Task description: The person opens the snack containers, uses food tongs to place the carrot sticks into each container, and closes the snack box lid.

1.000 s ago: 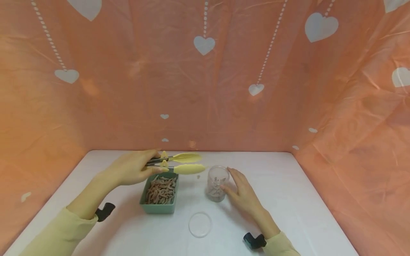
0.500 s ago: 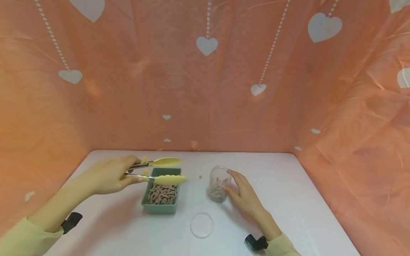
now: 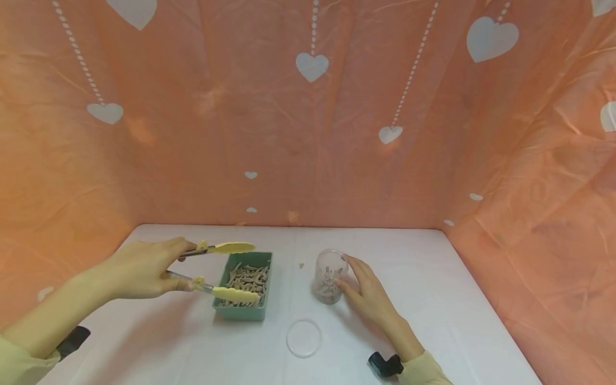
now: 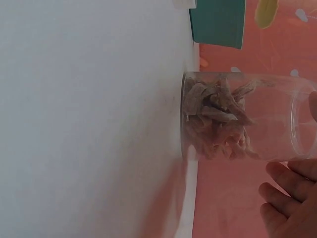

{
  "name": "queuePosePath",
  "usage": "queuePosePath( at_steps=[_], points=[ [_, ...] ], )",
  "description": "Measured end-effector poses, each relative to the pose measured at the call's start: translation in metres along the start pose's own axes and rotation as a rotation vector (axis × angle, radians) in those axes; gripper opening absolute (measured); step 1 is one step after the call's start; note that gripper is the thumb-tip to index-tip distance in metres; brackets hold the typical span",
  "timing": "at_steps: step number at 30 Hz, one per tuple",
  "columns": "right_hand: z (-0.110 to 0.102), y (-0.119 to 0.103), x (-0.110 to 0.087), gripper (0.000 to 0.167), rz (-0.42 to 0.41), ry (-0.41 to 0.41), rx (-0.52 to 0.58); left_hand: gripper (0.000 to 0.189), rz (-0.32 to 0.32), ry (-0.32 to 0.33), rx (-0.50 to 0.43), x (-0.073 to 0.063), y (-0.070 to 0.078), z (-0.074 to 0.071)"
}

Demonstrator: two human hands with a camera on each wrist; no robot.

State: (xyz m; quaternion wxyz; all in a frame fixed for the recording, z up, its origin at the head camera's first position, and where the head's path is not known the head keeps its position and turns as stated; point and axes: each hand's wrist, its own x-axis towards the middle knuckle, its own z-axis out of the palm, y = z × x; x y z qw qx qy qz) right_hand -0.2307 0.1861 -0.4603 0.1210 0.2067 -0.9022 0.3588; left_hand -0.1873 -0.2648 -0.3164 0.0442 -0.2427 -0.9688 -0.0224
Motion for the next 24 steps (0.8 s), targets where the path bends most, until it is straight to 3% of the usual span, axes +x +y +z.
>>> queuePosePath(
  at_steps=[18,24],
  points=[
    [0.0,-0.001,0.0,0.065,0.008,-0.011,0.023,0.085,0.001,-0.154,-0.042,0.025,0.001,0.011],
    [0.0,-0.001,0.0,0.066,0.028,-0.019,0.025,0.086,0.04,-0.201,-0.044,0.036,0.001,0.014]
  ],
)
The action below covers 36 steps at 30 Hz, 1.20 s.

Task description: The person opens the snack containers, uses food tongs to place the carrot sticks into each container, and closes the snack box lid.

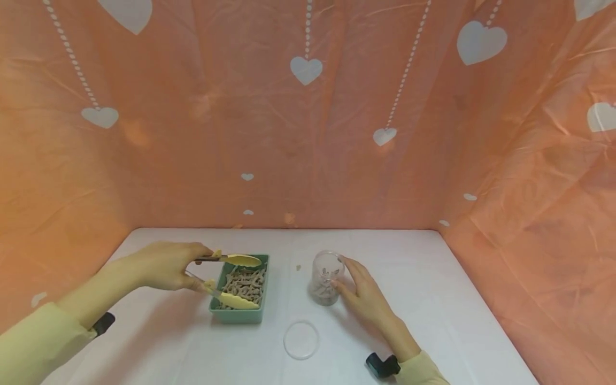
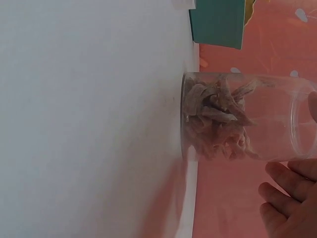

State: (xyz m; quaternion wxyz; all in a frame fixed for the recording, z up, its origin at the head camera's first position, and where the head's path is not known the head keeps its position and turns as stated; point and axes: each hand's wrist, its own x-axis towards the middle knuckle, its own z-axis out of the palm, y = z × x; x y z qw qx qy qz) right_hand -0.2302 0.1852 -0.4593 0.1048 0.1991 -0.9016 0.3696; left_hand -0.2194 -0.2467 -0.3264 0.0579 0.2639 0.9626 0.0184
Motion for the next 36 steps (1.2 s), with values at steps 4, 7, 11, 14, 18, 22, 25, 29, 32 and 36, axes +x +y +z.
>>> queuePosePath(
  at_steps=[4,7,11,14,18,22,25,29,32,36],
  points=[
    [0.001,0.0,-0.001,0.066,0.019,-0.011,0.006,0.083,0.02,-0.031,-0.003,0.007,0.001,0.001],
    [0.001,0.0,-0.002,0.067,0.021,-0.01,0.007,0.083,0.022,-0.051,-0.004,0.013,0.002,0.002],
    [0.0,0.0,-0.002,0.067,0.03,-0.016,0.007,0.084,0.013,-0.081,-0.004,0.018,0.004,0.001],
    [-0.001,0.0,-0.002,0.067,0.032,-0.015,0.001,0.083,0.008,-0.101,-0.013,0.019,0.005,0.001],
    [-0.001,0.0,-0.001,0.067,0.015,-0.005,-0.01,0.081,-0.002,-0.115,-0.015,0.021,0.006,0.004],
    [-0.002,0.0,-0.001,0.066,0.01,-0.001,-0.018,0.072,0.001,-0.114,-0.009,0.022,0.006,0.006],
    [-0.002,-0.001,-0.001,0.066,0.011,-0.002,-0.02,0.062,0.004,-0.109,-0.019,0.021,0.007,0.005],
    [-0.002,-0.001,-0.001,0.066,0.014,-0.009,-0.01,0.053,0.011,-0.099,-0.032,0.017,0.007,0.005],
    [-0.002,-0.001,-0.001,0.066,0.014,-0.01,-0.008,0.047,0.032,-0.07,-0.027,0.015,0.007,0.006],
    [-0.002,-0.001,-0.001,0.066,0.008,-0.004,-0.013,0.041,0.059,-0.03,-0.011,0.013,0.007,0.008]
  ],
)
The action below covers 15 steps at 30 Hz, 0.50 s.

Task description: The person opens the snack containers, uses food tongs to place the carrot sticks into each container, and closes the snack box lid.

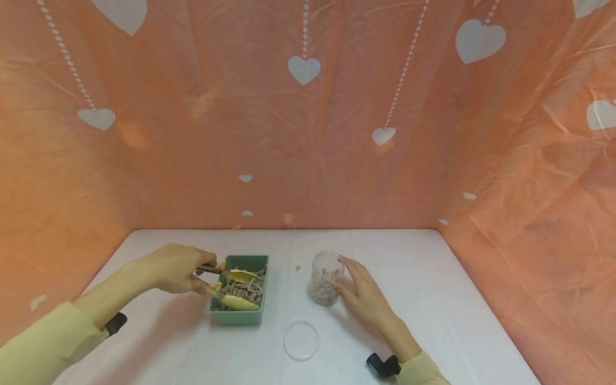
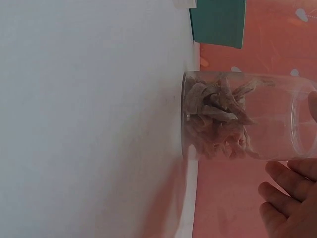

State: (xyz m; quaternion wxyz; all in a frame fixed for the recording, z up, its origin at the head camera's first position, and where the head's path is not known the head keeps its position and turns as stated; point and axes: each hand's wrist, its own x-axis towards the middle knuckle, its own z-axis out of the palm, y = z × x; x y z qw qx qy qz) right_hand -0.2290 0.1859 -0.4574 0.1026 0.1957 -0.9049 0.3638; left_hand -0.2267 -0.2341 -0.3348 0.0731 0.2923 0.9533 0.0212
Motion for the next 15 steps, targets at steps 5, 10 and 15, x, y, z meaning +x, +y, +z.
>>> queuePosePath(
  at_steps=[5,10,15],
  points=[
    [-0.0002,-0.0004,-0.0005,0.066,-0.002,-0.002,0.01,0.04,0.015,0.023,0.01,-0.0023,-0.0007,0.0008],
    [-0.0002,-0.0001,-0.0006,0.065,-0.014,-0.003,0.012,0.038,0.029,0.042,0.009,-0.0052,0.0,-0.0002],
    [-0.0001,0.0007,0.0,0.065,-0.014,0.001,0.011,0.034,0.029,0.063,0.019,-0.0072,0.0,-0.0013]
  ],
)
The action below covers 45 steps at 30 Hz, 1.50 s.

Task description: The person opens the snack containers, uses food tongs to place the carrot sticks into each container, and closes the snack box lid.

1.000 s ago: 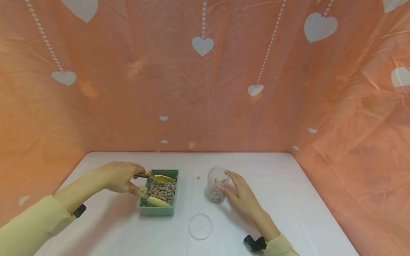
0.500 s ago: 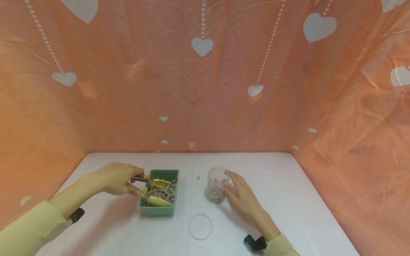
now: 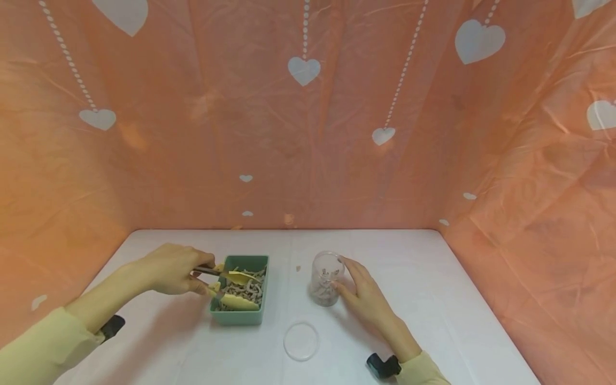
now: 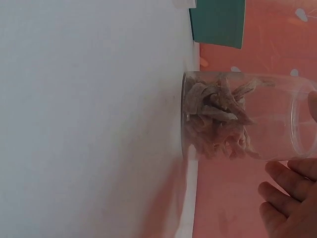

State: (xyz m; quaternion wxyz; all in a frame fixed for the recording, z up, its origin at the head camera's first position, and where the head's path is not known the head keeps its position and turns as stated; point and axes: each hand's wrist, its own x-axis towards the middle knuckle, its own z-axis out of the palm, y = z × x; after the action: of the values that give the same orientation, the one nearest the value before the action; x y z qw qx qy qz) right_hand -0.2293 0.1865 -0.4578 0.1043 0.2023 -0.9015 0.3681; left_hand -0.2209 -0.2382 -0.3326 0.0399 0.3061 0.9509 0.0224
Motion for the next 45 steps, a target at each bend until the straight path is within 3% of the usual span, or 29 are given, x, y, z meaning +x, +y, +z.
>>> queuePosePath(
  at_steps=[18,32,45],
  points=[
    [0.002,-0.001,-0.001,0.066,0.004,0.009,0.005,0.027,-0.019,0.027,0.003,-0.012,-0.012,-0.001],
    [0.002,0.0,-0.001,0.067,-0.004,0.008,-0.009,0.029,-0.074,0.026,-0.032,-0.024,-0.013,-0.007],
    [0.002,0.0,-0.001,0.066,-0.001,0.007,0.004,0.025,-0.091,0.087,-0.013,-0.031,-0.017,-0.018]
  ],
)
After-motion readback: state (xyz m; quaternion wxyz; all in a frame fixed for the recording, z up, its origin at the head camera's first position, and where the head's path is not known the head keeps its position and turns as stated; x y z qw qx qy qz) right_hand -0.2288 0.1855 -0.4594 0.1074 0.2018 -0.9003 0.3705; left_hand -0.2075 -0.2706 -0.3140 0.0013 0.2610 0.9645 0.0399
